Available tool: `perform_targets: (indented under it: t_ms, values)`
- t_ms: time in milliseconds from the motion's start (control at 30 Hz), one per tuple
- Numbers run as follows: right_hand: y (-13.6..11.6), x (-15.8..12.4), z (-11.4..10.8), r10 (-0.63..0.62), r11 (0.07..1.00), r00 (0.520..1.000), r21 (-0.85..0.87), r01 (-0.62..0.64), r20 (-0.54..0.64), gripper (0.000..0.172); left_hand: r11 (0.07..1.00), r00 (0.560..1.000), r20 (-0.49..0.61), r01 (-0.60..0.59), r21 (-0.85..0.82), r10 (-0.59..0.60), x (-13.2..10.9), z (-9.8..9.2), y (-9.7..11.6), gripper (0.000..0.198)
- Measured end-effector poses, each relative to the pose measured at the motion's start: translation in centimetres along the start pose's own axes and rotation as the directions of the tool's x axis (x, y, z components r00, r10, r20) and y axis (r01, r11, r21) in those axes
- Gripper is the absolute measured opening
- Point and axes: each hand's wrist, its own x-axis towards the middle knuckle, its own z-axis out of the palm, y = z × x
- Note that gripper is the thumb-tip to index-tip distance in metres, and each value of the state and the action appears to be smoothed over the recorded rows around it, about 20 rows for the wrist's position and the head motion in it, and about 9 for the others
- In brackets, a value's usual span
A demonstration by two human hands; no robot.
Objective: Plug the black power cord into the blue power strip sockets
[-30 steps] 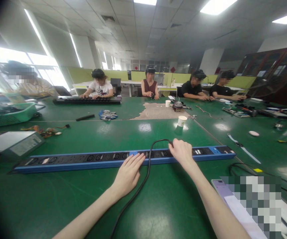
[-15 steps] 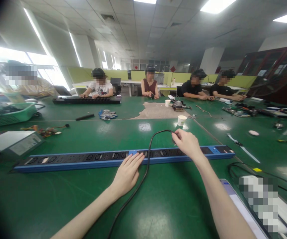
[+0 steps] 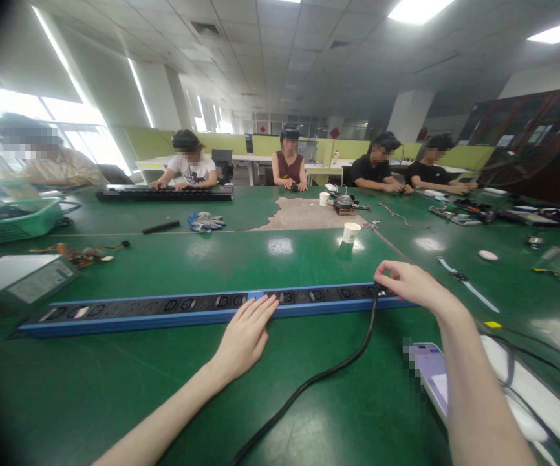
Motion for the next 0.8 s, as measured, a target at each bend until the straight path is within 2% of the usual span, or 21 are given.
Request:
perform_targets:
  t_ms: [100, 267, 500, 800]
  values:
    - [0.3, 0.4, 0.9, -0.014, 0.998, 0.987, -0.052, 0.023, 0.158, 0.029, 1.000, 1.000, 0.000, -0.002, -0.007, 0.002, 0.0, 0.1, 0.0, 0.082]
    - [-0.5, 1.4, 2.8, -0.049, 0.979, 0.988, -0.190, 0.077, 0.144, 0.027, 1.000, 1.000, -0.011, -0.005, -0.004, 0.005, 0.0, 0.2, 0.0, 0.084]
    - [-2.9, 1.5, 4.9, -0.027, 0.898, 0.997, -0.437, 0.056, 0.072, 0.017, 1.000, 1.000, 0.013, -0.001, 0.010, 0.001, 0.1, 0.1, 0.0, 0.081]
    - [-2.7, 1.5, 4.7, 0.008, 0.911, 0.996, -0.411, 0.031, 0.093, 0.020, 1.000, 1.000, -0.011, -0.001, 0.016, 0.002, 0.0, 0.2, 0.1, 0.083]
